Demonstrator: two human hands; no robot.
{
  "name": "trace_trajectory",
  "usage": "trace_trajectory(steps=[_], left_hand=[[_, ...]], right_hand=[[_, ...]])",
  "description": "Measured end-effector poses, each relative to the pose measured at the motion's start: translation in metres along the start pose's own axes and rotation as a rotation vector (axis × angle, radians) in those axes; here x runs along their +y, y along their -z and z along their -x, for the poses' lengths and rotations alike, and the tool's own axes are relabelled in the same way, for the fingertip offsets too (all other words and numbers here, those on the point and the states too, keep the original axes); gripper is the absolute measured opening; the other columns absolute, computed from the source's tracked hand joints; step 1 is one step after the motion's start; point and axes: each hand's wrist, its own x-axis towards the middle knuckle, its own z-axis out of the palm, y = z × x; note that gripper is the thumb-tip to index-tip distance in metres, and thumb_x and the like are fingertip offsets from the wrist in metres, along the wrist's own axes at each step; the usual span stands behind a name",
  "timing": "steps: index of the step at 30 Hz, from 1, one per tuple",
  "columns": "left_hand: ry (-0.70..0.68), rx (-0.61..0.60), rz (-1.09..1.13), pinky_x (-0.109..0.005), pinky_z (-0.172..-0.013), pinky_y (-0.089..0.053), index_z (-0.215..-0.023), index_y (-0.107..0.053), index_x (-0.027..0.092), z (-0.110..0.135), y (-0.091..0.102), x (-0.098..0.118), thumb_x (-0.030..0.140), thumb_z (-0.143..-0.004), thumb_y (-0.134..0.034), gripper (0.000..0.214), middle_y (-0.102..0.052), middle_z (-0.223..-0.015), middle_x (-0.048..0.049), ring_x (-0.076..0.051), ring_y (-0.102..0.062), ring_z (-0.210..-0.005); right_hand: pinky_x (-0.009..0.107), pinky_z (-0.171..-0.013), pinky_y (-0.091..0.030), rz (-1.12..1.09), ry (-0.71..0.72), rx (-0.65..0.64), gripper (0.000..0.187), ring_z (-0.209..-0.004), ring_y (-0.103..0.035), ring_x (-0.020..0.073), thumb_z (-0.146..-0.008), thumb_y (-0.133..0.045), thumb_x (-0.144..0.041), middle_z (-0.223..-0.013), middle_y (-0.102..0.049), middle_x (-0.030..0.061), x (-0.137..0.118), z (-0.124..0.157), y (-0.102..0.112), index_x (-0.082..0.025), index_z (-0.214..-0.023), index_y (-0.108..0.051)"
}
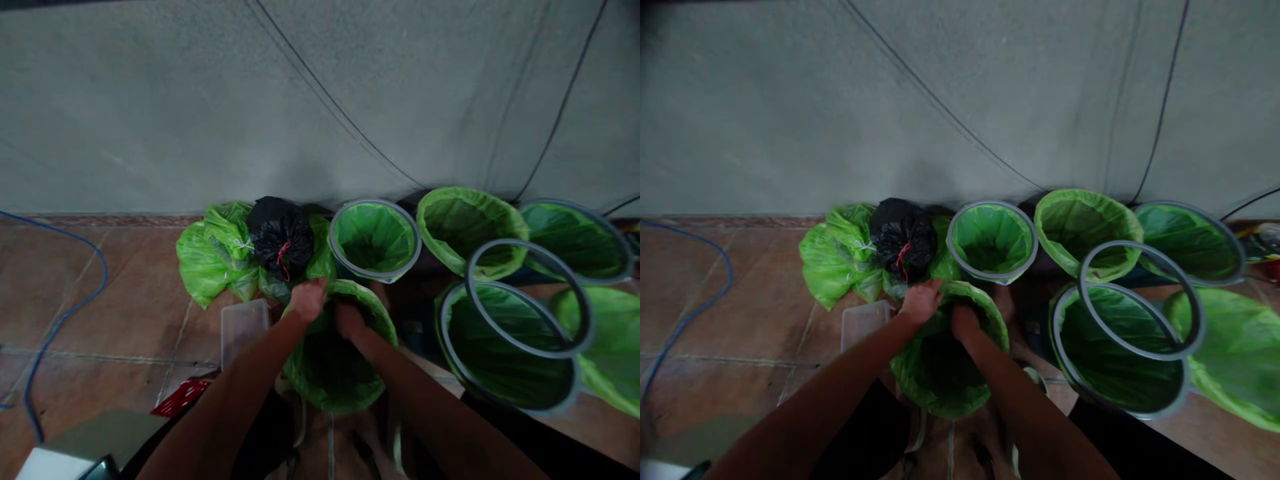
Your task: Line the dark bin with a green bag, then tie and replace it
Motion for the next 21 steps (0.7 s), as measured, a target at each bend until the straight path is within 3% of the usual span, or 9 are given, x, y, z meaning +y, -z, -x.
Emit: trace_trajectory(steps=[3,6,8,11,15,18,21], left_hand=[[0.002,0.048,-0.026,-0.037,-0.089,-0.048,-0.122,-0.058,0.016,0.003,0.009,0.000,0.041,-0.090,-0.060,0.041,-0.069,-0.113,-0.0147,-0.029,-0.065,-0.106],[-0.051,0.124,-0.012,-0.042,-0.097,-0.045,-0.129,-0.055,0.015,0.010,0.021,-0.005,0.044,-0.088,-0.062,0.051,-0.066,-0.120,-0.0174,-0.032,-0.063,-0.110],[-0.115,0.133,0.007,-0.043,-0.101,-0.044,-0.130,-0.054,0.014,0.017,0.029,-0.011,0.038,-0.088,-0.061,0.049,-0.065,-0.123,-0.0177,-0.032,-0.062,-0.113],[-0.151,0.065,-0.028,-0.043,-0.103,-0.043,-0.127,-0.057,0.016,0.032,0.042,-0.019,0.030,-0.087,-0.062,0.043,-0.066,-0.122,-0.0164,-0.031,-0.061,-0.115],[-0.031,-0.070,-0.109,-0.038,-0.099,-0.047,-0.122,-0.061,0.016,0.054,0.062,-0.025,0.028,-0.087,-0.061,0.037,-0.069,-0.119,-0.0147,-0.029,-0.064,-0.113],[0.050,-0.112,-0.058,-0.035,-0.097,-0.049,-0.121,-0.062,0.016,0.071,0.079,-0.025,0.031,-0.089,-0.059,0.036,-0.069,-0.123,-0.0140,-0.027,-0.066,-0.113],[0.085,-0.099,0.040,-0.033,-0.096,-0.050,-0.123,-0.063,0.018,0.091,0.090,-0.020,0.032,-0.090,-0.057,0.036,-0.069,-0.127,-0.0120,-0.025,-0.067,-0.110]], right_hand=[[0.036,-0.081,-0.053,0.162,0.079,-0.034,0.022,-0.084,-0.070,0.0249,-0.087,-0.051,-0.020,-0.087,-0.074,0.0116,-0.019,0.018,0.037,-0.019,-0.092,-0.073],[0.038,-0.097,-0.048,0.231,0.180,0.109,0.031,-0.105,-0.065,0.0254,-0.094,-0.043,-0.022,-0.111,-0.072,0.0113,-0.023,0.027,0.072,-0.020,-0.107,-0.071],[0.041,-0.102,-0.045,0.273,0.184,0.182,0.032,-0.111,-0.061,0.0269,-0.094,-0.044,-0.020,-0.117,-0.070,0.0127,-0.017,0.027,0.085,-0.017,-0.113,-0.069],[0.041,-0.103,-0.045,0.253,0.103,0.140,0.036,-0.115,-0.061,0.0276,-0.091,-0.050,-0.019,-0.120,-0.069,0.0149,-0.004,0.021,0.089,-0.013,-0.124,-0.063],[0.042,-0.100,-0.048,0.038,-0.014,0.160,0.041,-0.111,-0.065,0.0279,-0.088,-0.058,-0.032,-0.121,-0.068,0.0179,0.006,0.020,0.096,-0.011,-0.123,-0.062],[0.042,-0.091,-0.053,-0.250,-0.140,0.361,0.040,-0.097,-0.069,0.0262,-0.085,-0.058,-0.041,-0.109,-0.071,0.0158,0.017,0.033,0.120,-0.015,-0.113,-0.063],[0.037,-0.073,-0.057,-0.677,-0.425,0.636,0.027,-0.079,-0.069,0.0219,-0.083,-0.056,-0.042,-0.090,-0.069,0.0096,0.042,0.054,0.153,-0.019,-0.096,-0.059]])
